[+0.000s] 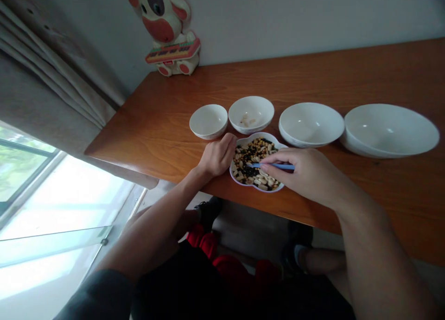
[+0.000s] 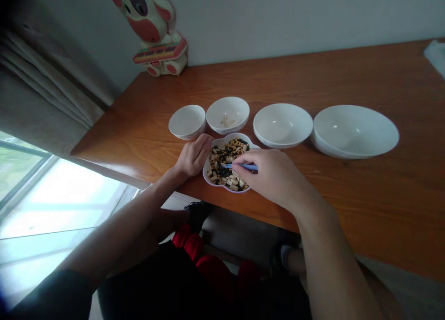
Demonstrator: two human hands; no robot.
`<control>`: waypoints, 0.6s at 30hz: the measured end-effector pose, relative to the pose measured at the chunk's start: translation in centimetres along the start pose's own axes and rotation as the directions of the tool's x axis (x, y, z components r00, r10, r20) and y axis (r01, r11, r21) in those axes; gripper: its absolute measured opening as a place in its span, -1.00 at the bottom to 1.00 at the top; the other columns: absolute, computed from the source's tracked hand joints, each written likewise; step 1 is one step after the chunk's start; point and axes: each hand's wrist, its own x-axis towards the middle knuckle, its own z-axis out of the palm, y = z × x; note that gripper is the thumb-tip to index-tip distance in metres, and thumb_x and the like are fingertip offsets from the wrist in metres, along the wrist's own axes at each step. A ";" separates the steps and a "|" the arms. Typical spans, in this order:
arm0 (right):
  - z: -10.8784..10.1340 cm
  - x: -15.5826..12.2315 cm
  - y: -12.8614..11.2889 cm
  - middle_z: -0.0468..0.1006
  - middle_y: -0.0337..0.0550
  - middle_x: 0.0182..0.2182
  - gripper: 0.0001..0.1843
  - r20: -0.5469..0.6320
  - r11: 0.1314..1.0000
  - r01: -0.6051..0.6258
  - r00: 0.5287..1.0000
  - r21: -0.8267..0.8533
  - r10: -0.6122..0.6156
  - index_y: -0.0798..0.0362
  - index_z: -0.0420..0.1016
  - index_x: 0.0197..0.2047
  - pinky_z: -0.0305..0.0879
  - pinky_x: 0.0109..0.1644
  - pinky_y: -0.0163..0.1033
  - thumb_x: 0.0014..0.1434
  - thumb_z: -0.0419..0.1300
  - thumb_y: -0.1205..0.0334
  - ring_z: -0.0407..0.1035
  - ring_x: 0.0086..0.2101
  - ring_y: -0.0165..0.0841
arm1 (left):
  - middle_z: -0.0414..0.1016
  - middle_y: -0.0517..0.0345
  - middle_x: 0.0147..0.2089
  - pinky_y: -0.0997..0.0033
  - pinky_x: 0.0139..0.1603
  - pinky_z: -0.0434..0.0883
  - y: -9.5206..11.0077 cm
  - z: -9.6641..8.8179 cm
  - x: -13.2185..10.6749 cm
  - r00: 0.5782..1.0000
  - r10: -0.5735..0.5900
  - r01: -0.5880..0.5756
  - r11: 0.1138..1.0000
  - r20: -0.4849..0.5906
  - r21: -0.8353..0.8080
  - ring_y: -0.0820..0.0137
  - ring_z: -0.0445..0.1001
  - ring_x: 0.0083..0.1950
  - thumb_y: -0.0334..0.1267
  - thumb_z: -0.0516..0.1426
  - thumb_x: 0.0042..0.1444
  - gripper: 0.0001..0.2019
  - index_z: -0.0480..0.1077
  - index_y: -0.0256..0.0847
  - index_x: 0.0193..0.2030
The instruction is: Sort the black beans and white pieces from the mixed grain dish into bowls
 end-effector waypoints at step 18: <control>0.0 0.3 0.1 0.72 -0.18 -0.21 -0.76 0.003 1.000 -0.013 1.000 -0.001 0.013 -0.07 0.70 -0.13 0.47 -0.22 -0.21 0.27 0.21 0.09 0.59 -0.28 -0.26 | 0.49 0.09 -0.29 0.37 -0.30 0.33 -0.1 0.0 -0.2 0.999 -0.036 0.036 0.999 0.003 -0.020 0.36 0.48 -0.33 -0.17 -0.16 0.47 -0.72 0.30 -0.19 -0.12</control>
